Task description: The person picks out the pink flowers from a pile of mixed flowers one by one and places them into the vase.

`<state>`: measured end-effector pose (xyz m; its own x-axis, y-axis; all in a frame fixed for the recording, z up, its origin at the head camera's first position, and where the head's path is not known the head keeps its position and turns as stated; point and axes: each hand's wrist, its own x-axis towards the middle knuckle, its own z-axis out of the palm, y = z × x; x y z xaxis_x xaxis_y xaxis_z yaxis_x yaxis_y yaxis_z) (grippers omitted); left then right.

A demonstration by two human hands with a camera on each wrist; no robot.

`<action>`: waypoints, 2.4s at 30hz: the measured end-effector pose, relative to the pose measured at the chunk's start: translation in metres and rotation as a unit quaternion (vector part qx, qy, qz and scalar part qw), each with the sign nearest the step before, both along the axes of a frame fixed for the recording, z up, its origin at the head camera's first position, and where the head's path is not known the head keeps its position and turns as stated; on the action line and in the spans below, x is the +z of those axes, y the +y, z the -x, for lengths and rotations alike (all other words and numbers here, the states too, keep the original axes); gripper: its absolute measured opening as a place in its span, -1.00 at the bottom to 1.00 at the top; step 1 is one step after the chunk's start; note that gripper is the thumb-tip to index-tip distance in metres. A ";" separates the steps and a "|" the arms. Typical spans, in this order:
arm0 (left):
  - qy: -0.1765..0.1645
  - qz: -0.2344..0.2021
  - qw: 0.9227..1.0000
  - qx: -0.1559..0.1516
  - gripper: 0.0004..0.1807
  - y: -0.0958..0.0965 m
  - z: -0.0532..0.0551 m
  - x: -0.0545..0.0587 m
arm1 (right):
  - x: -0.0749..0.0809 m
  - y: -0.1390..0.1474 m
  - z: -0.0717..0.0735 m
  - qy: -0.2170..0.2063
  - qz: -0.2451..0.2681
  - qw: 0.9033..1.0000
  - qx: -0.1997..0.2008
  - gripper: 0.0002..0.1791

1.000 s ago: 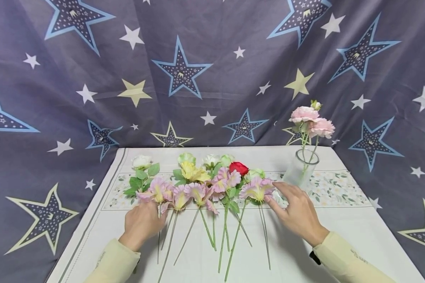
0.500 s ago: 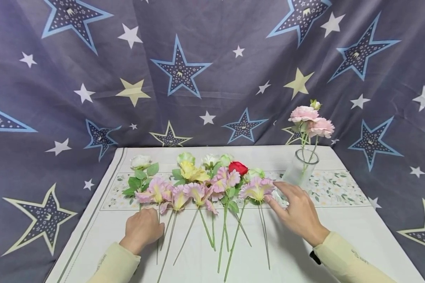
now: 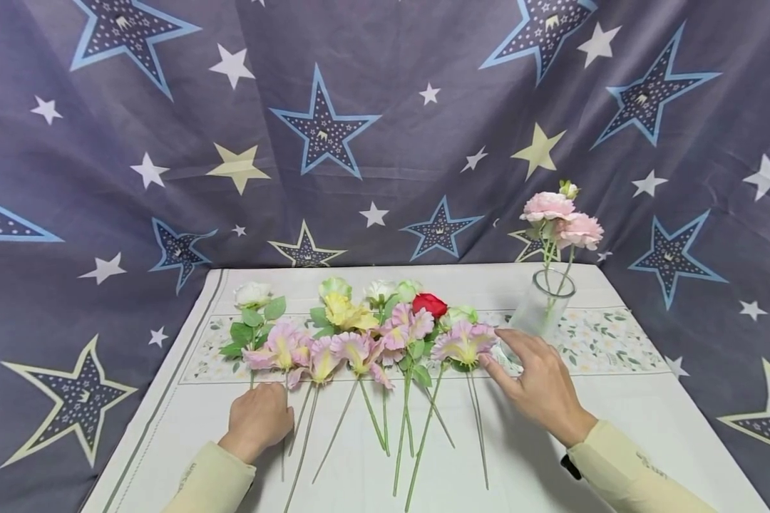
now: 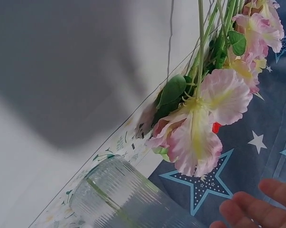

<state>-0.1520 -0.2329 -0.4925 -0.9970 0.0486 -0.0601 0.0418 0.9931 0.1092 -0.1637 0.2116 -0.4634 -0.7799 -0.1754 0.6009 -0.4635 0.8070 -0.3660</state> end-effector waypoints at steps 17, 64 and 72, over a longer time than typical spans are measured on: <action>0.081 -0.062 0.994 0.049 -0.73 -0.006 0.000 0.016 | -0.004 -0.001 0.000 -0.004 0.002 1.000 0.001 -0.43; 0.187 -0.439 0.876 -0.070 -0.95 0.089 0.010 0.071 | 0.000 -0.006 -0.003 0.006 0.005 1.000 0.000 -0.42; 0.171 -0.461 0.865 -0.098 -0.94 0.109 0.013 0.073 | 0.001 -0.010 -0.003 0.019 0.009 1.000 0.010 -0.45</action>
